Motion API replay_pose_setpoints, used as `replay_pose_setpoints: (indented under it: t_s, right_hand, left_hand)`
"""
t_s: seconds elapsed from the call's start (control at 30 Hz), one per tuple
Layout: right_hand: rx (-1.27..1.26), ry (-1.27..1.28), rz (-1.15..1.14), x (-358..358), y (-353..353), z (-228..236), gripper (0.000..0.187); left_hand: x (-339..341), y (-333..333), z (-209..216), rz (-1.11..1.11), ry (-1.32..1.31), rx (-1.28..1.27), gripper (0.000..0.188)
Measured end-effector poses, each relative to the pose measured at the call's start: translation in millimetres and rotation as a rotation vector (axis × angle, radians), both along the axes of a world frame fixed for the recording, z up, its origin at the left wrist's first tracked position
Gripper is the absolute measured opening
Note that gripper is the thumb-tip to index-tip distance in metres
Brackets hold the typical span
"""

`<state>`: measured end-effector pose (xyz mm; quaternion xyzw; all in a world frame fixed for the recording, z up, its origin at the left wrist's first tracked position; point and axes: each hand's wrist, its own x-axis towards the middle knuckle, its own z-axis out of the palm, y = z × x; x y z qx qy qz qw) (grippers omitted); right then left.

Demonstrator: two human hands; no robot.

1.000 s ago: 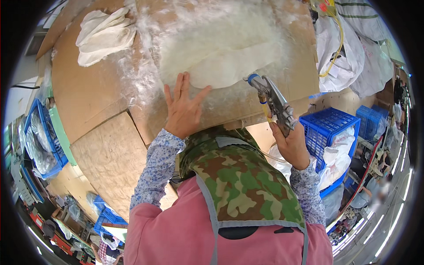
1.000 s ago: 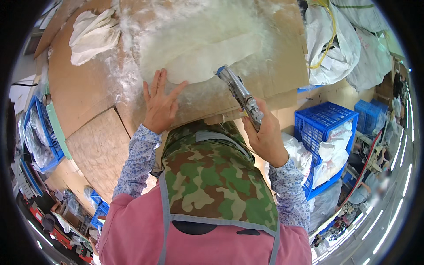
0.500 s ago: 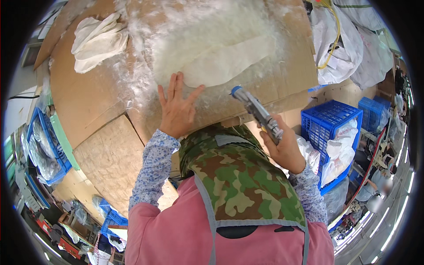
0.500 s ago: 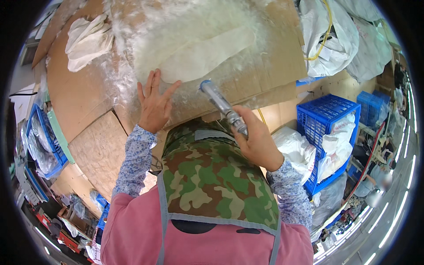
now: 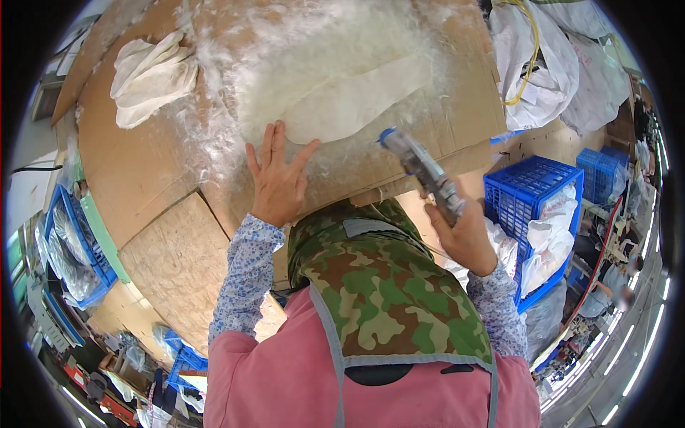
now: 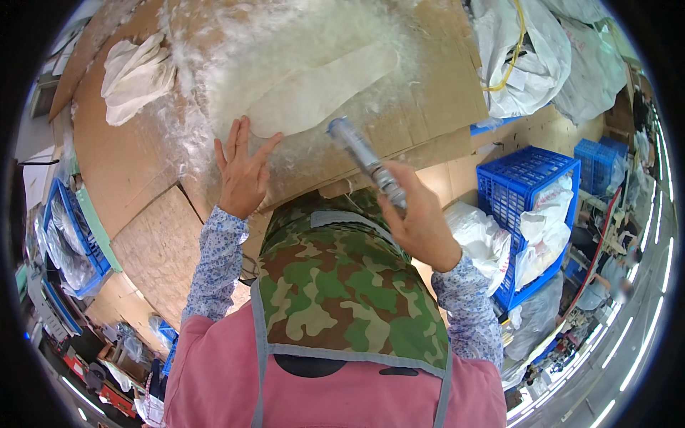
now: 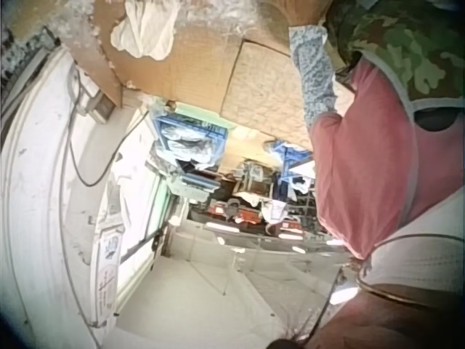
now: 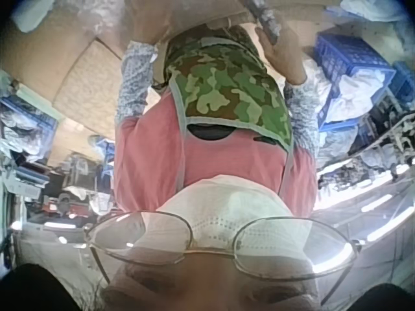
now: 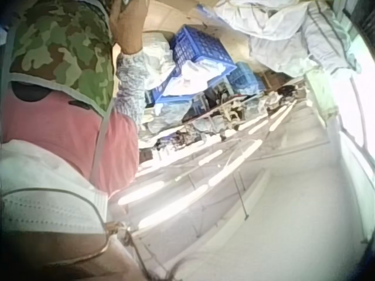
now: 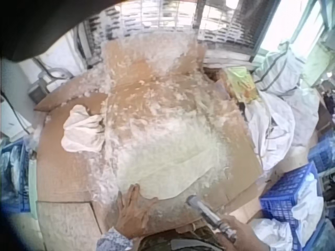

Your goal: Applying adhesive using a spray gun to shoe insoles and organizing them on a board.

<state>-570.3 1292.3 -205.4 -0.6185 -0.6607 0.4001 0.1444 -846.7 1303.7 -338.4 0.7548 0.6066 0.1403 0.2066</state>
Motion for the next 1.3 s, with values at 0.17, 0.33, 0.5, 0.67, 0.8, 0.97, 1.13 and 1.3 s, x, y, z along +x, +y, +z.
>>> replay_pose_setpoints:
  t_s: [0.17, 0.33, 0.5, 0.67, 0.8, 0.97, 1.13, 1.3]
  right_hand:
    - [-0.055, 0.130, 0.183, -22.4, -3.1, -0.3, 0.052]
    - [-0.060, 0.164, 0.238, -29.9, 0.5, -2.9, 0.056]
    - [-0.046, 0.100, 0.129, -17.9, 6.2, -4.8, 0.047]
    - [0.091, 0.070, 0.027, -4.6, 9.8, -4.4, 0.035]
    - [0.030, -0.016, -0.028, 7.7, 13.4, 1.9, 0.033]
    - [0.090, -0.073, -0.041, 20.7, 20.2, 3.3, 0.030]
    - [0.145, -0.126, -0.070, 35.0, 24.1, 1.2, 0.028]
    - [0.191, -0.108, -0.152, 42.4, 23.2, -1.4, 0.027]
  left_hand:
    - [-1.4, -0.4, -1.1, -0.014, 0.013, 0.010, 0.056]
    - [-2.5, -1.2, -3.1, -0.020, -0.013, 0.018, 0.055]
    - [-1.3, -1.5, -3.4, -0.005, -0.014, 0.017, 0.056]
    - [0.4, -0.9, -1.9, 0.006, -0.022, 0.016, 0.058]
    - [0.8, 0.2, -0.1, 0.014, -0.035, 0.002, 0.056]
    - [0.9, 1.4, 2.6, 0.008, -0.037, -0.003, 0.054]
    - [0.8, 1.9, 3.3, 0.007, -0.011, -0.003, 0.052]
    - [-0.2, 2.0, 0.8, 0.001, -0.007, 0.012, 0.051]
